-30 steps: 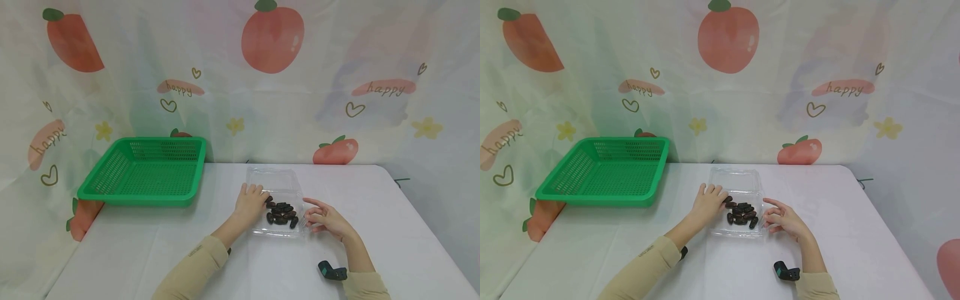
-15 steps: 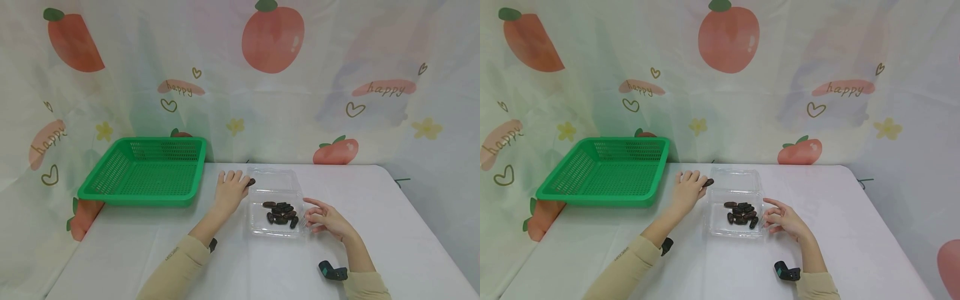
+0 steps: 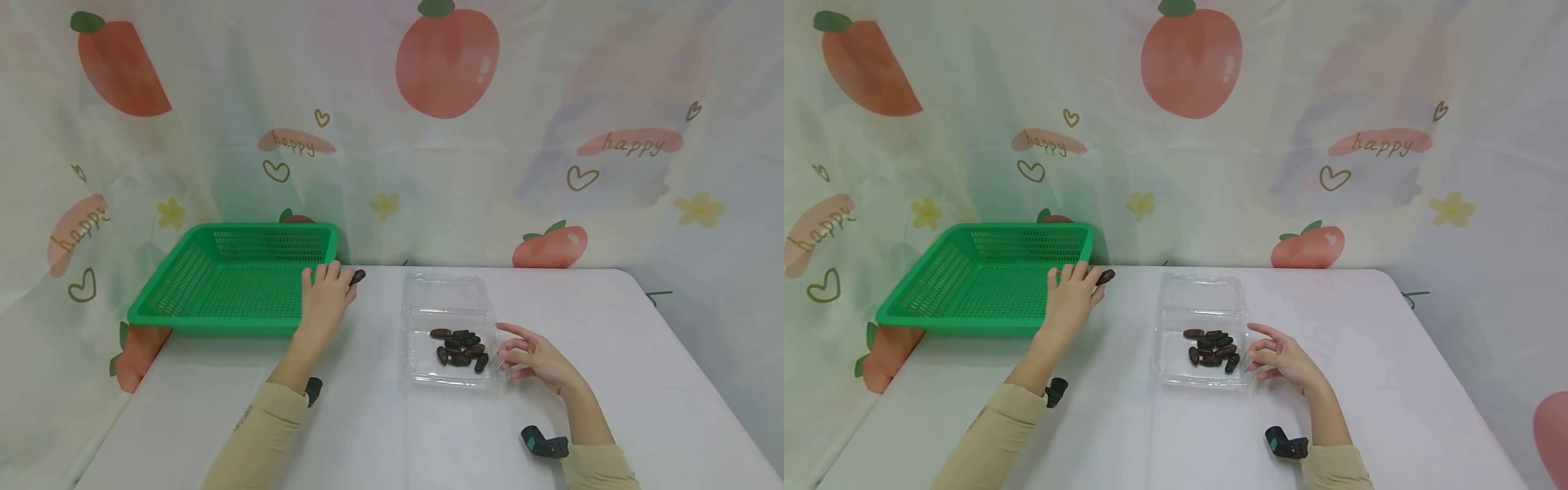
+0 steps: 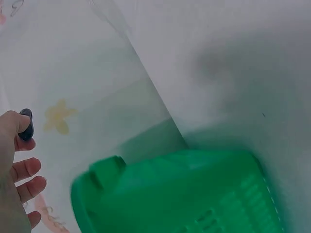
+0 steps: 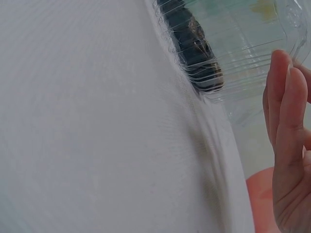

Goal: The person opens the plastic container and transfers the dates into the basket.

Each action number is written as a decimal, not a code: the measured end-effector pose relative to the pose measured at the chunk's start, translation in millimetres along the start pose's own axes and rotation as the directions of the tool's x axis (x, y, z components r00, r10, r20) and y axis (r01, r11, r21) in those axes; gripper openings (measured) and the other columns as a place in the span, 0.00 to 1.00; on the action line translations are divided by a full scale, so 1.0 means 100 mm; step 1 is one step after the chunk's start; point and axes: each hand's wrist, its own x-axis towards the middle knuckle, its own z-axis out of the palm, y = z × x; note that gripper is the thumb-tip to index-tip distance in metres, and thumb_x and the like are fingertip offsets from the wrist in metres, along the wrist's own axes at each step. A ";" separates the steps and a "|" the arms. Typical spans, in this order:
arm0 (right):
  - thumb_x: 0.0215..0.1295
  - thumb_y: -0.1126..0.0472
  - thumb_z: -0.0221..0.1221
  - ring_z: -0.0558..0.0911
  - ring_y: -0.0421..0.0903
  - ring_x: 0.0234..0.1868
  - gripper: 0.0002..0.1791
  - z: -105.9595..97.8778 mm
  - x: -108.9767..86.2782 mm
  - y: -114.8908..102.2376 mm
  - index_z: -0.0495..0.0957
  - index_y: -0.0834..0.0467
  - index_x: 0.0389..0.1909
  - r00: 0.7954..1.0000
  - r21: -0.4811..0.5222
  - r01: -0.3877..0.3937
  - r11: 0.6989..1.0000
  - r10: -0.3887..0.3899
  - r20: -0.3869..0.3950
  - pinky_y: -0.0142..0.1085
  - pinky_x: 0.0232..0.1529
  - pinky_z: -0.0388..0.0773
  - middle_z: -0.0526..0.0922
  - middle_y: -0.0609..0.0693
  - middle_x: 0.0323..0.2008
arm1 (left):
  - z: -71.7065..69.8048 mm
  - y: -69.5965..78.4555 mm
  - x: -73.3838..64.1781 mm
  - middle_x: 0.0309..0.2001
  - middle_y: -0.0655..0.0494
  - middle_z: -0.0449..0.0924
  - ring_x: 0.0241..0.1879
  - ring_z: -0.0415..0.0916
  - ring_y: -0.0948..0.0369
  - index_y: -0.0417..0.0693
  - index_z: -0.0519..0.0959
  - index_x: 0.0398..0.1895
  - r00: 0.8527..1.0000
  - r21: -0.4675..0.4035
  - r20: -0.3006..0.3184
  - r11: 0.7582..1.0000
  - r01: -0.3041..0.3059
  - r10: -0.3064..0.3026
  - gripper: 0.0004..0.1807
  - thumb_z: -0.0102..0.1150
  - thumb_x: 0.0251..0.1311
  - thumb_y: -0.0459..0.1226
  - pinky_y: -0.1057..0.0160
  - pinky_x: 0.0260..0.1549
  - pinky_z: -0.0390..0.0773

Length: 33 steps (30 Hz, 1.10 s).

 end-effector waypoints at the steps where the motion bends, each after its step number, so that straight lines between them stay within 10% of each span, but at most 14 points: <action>1: 0.61 0.65 0.57 0.80 0.40 0.29 0.37 0.00 0.00 0.00 0.48 0.66 0.67 1.000 0.000 0.000 1.000 0.000 0.001 0.34 0.27 0.79 0.78 0.44 0.32 | -0.01 -0.04 -0.01 0.39 0.53 0.66 0.42 0.61 0.53 0.52 0.72 0.44 1.000 -0.007 0.015 1.000 0.016 -0.016 0.11 0.55 0.61 0.44 0.49 0.48 0.58; 19: 0.60 0.64 0.59 0.80 0.40 0.28 0.38 -0.01 0.01 0.02 0.50 0.63 0.68 1.000 -0.010 -0.011 1.000 0.011 -0.017 0.34 0.27 0.79 0.78 0.43 0.31 | 0.03 -0.60 -0.07 0.45 0.45 0.66 0.47 0.61 0.45 0.46 0.70 0.46 0.977 -0.004 0.138 0.986 0.168 -0.166 0.13 0.51 0.64 0.43 0.43 0.51 0.56; 33: 0.59 0.63 0.59 0.80 0.40 0.29 0.38 -0.01 0.02 0.03 0.51 0.62 0.67 0.999 -0.025 -0.019 1.000 0.018 -0.026 0.35 0.27 0.79 0.78 0.44 0.32 | 0.12 -0.80 -0.02 0.52 0.42 0.64 0.54 0.58 0.44 0.48 0.67 0.55 0.918 0.081 0.352 0.983 0.166 -0.184 0.17 0.46 0.67 0.44 0.40 0.56 0.52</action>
